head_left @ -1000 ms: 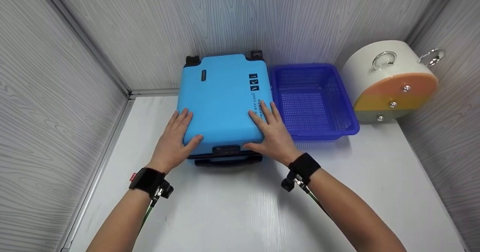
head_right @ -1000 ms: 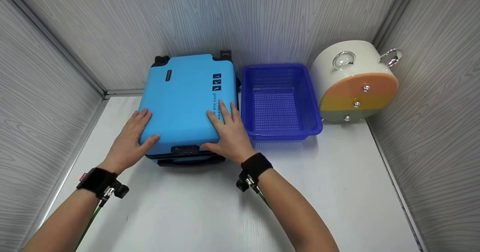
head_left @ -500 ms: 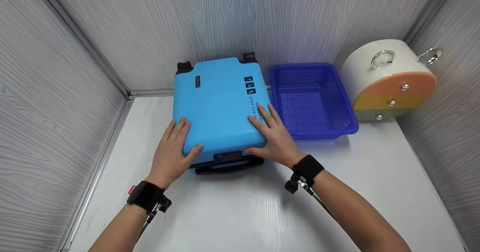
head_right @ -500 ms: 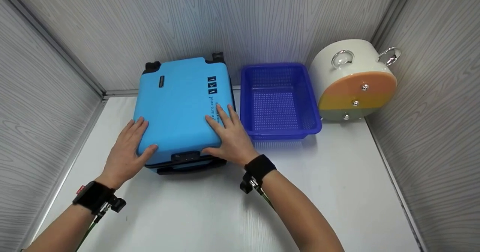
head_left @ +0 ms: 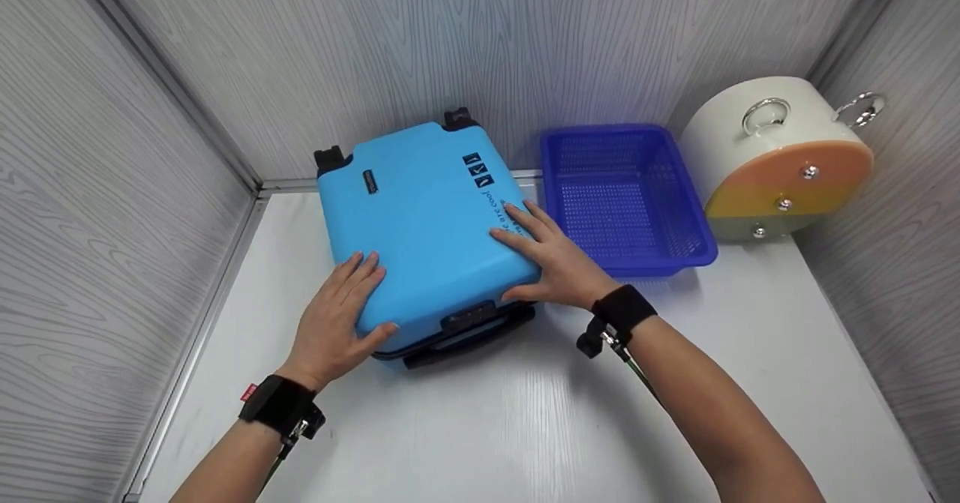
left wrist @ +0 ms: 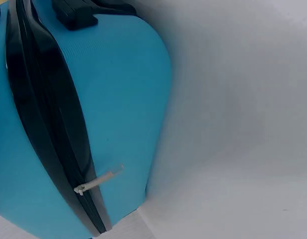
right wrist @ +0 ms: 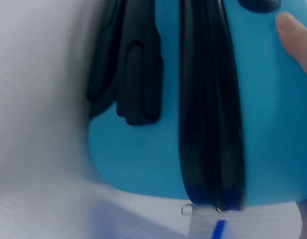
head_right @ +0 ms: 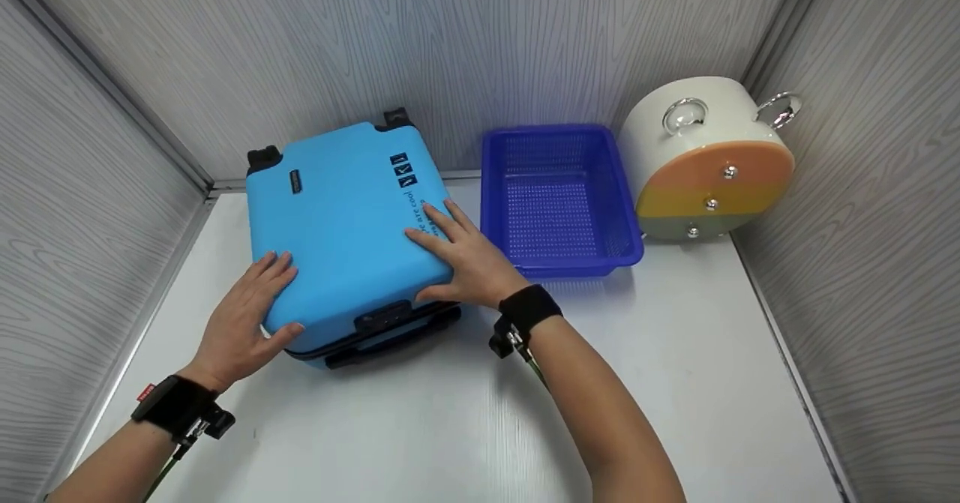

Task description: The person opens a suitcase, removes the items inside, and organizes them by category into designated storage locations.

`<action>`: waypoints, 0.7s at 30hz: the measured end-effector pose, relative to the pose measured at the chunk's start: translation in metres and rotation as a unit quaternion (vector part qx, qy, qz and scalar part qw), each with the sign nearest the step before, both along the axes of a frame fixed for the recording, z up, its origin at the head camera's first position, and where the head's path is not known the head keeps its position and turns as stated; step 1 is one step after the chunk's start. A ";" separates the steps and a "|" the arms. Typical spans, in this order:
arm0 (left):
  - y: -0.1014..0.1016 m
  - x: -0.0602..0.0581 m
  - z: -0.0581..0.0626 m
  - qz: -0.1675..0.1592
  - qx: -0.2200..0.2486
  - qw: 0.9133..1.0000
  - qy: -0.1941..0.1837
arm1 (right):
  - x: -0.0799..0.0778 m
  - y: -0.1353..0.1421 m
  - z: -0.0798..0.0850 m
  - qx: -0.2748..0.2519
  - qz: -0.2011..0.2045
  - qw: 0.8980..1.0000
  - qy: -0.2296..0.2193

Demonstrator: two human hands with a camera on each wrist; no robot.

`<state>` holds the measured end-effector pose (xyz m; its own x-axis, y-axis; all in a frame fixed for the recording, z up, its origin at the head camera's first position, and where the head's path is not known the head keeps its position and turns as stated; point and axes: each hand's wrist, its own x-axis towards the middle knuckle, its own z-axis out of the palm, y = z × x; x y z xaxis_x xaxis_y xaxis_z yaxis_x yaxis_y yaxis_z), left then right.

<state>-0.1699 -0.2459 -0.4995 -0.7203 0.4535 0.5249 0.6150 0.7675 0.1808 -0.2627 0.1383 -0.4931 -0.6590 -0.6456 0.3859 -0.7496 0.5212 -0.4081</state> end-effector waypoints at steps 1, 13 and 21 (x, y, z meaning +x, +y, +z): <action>-0.001 0.000 0.000 -0.006 -0.002 1.000 0.003 | -0.003 0.001 0.002 0.008 0.004 1.000 -0.003; -0.002 -0.002 0.005 -0.054 -0.061 0.996 0.041 | -0.027 0.006 0.015 0.104 -0.010 0.994 0.032; -0.010 -0.013 0.019 -0.087 -0.145 0.983 0.065 | -0.032 0.008 0.009 0.099 -0.045 0.991 0.078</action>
<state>-0.1827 -0.2557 -0.4802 -0.5532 0.7087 0.4378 0.7452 0.6559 -0.1201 -0.2950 0.1465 -0.4840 -0.6596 -0.6601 0.3594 -0.7425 0.6467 -0.1749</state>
